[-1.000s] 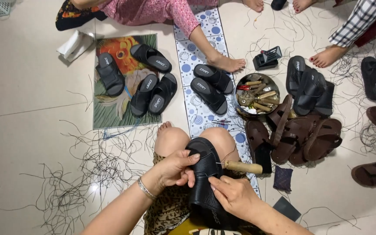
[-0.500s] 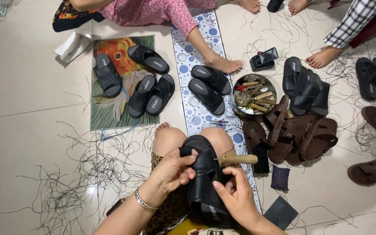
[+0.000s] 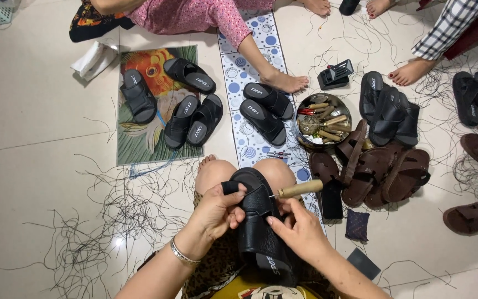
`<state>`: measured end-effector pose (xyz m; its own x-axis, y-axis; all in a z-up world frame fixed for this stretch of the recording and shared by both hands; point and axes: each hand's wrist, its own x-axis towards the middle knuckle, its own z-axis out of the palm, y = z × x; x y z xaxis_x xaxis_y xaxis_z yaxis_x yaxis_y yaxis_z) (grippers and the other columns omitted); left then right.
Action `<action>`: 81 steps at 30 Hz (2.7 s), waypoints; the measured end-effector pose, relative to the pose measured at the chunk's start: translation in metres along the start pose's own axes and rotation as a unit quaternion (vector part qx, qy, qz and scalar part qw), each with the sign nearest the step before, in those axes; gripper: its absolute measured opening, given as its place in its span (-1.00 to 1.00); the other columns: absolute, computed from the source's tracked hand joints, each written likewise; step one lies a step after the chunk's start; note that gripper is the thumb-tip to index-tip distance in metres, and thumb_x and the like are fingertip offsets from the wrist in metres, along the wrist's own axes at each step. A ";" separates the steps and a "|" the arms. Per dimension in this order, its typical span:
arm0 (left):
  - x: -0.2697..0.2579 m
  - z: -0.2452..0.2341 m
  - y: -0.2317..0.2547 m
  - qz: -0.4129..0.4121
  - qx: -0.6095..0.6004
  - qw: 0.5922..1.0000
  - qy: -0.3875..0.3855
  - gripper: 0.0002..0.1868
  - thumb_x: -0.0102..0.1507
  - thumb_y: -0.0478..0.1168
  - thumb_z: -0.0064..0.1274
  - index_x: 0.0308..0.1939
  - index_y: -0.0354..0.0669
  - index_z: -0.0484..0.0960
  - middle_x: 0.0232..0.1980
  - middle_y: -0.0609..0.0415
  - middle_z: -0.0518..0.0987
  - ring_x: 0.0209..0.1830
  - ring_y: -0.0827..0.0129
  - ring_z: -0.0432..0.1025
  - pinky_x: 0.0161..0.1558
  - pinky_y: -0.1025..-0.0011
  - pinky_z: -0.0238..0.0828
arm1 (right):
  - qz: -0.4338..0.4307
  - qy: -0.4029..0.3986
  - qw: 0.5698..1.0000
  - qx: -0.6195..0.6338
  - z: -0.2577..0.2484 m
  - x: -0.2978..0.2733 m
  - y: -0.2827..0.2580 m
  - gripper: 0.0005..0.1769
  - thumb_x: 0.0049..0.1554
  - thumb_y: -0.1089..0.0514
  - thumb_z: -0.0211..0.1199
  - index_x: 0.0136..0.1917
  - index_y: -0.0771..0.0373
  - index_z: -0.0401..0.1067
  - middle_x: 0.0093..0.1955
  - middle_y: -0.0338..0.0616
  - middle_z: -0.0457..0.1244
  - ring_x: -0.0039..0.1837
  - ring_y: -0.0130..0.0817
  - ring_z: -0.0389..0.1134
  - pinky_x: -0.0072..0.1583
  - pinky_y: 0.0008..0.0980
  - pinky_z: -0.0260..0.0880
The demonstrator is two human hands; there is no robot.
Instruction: A person sits on the floor and uses a needle and thread to hand-sew the straps onto a black sandal.
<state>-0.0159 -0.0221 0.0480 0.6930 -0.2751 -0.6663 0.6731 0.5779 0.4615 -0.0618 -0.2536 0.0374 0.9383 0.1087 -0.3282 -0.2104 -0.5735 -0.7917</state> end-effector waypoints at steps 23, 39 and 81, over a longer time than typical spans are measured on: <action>-0.087 -0.260 0.135 0.254 0.802 0.305 0.447 -0.76 0.42 -0.16 0.13 -0.06 -0.28 0.78 0.10 -0.19 0.60 -0.13 0.03 0.54 -0.15 0.21 0.52 | -0.170 0.197 0.958 -0.120 0.015 -0.014 0.012 -0.52 0.01 0.23 0.43 0.17 0.43 0.39 -0.29 -0.21 0.29 -0.38 -0.49 0.22 -0.32 -0.52 0.28; -0.018 -0.033 0.071 0.227 0.520 0.808 -0.157 -0.87 0.17 -0.24 0.26 -0.38 -0.24 0.73 -0.25 0.20 0.65 -0.30 0.48 0.53 -0.13 0.54 0.45 | -0.308 0.045 0.872 -0.378 -0.044 0.013 -0.072 -0.62 0.05 0.30 0.36 0.16 0.21 0.48 0.08 -0.17 0.34 -0.05 -0.21 0.37 0.01 -0.29 0.38; 0.003 0.012 0.074 0.343 0.598 0.694 -0.209 -0.84 0.29 -0.29 0.11 -0.38 -0.26 0.64 -0.46 -0.08 0.59 -0.39 -0.05 0.56 -0.40 0.23 0.51 | -0.033 -0.055 0.836 0.545 -0.026 0.007 0.033 -0.83 0.23 0.29 0.10 -0.13 0.51 0.29 -0.43 0.11 0.15 -0.54 -0.45 0.14 -0.53 -0.43 0.24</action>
<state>0.0386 0.0106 0.0870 0.8021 -0.5939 0.0624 -0.2921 -0.2991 0.9084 -0.0554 -0.2927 0.0228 0.9397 0.2186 -0.2630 -0.3398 0.5109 -0.7897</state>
